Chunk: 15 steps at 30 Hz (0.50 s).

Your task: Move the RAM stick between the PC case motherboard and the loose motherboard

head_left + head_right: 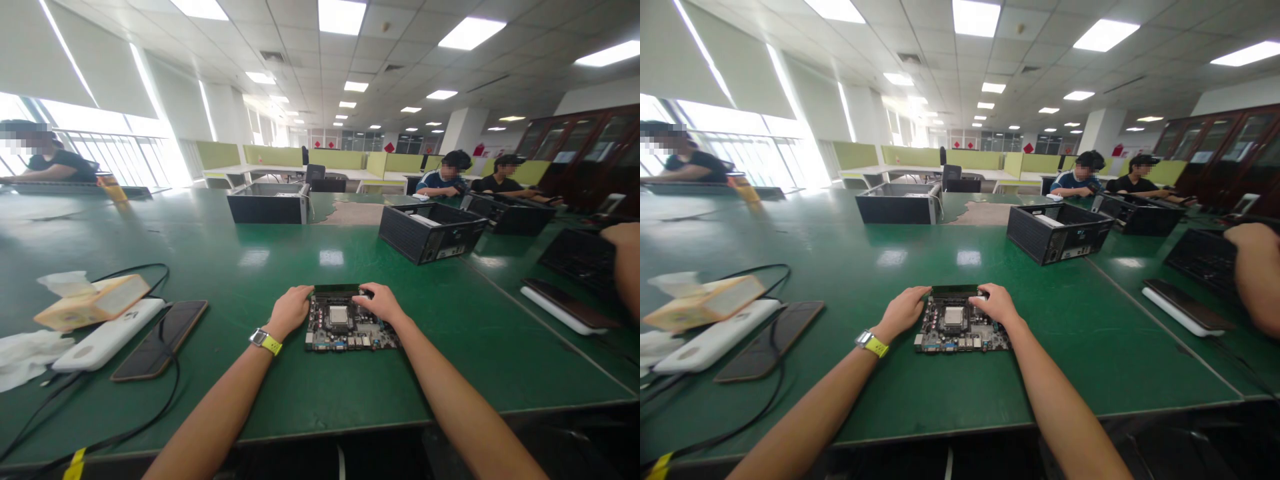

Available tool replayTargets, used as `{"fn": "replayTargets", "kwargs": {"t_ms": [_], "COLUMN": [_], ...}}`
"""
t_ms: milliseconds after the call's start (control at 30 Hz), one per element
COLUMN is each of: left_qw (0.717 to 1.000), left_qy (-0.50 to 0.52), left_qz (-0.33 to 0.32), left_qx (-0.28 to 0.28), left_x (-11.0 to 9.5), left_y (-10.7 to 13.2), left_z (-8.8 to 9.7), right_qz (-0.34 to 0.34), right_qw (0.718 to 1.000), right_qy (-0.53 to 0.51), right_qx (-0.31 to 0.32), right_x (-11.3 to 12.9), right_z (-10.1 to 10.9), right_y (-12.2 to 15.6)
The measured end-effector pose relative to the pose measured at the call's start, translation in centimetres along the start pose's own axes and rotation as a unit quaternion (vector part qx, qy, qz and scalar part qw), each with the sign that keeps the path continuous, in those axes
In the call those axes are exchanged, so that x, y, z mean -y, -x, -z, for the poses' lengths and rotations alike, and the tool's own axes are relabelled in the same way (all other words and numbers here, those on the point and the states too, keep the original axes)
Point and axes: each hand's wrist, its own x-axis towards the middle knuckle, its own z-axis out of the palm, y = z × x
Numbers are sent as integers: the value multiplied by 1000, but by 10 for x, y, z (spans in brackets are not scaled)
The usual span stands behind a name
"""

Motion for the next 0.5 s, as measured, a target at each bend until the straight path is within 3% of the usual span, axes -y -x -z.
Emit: {"fn": "replayTargets", "kwargs": {"t_ms": [500], "left_qw": [1000], "left_qy": [-4], "left_qz": [-16], "left_qx": [-21], "left_x": [5], "left_y": [-3], "left_z": [-9], "right_qz": [3], "right_qw": [1000], "right_qy": [-5], "right_qx": [-6], "right_x": [-6], "right_z": [-6], "right_y": [-4]}}
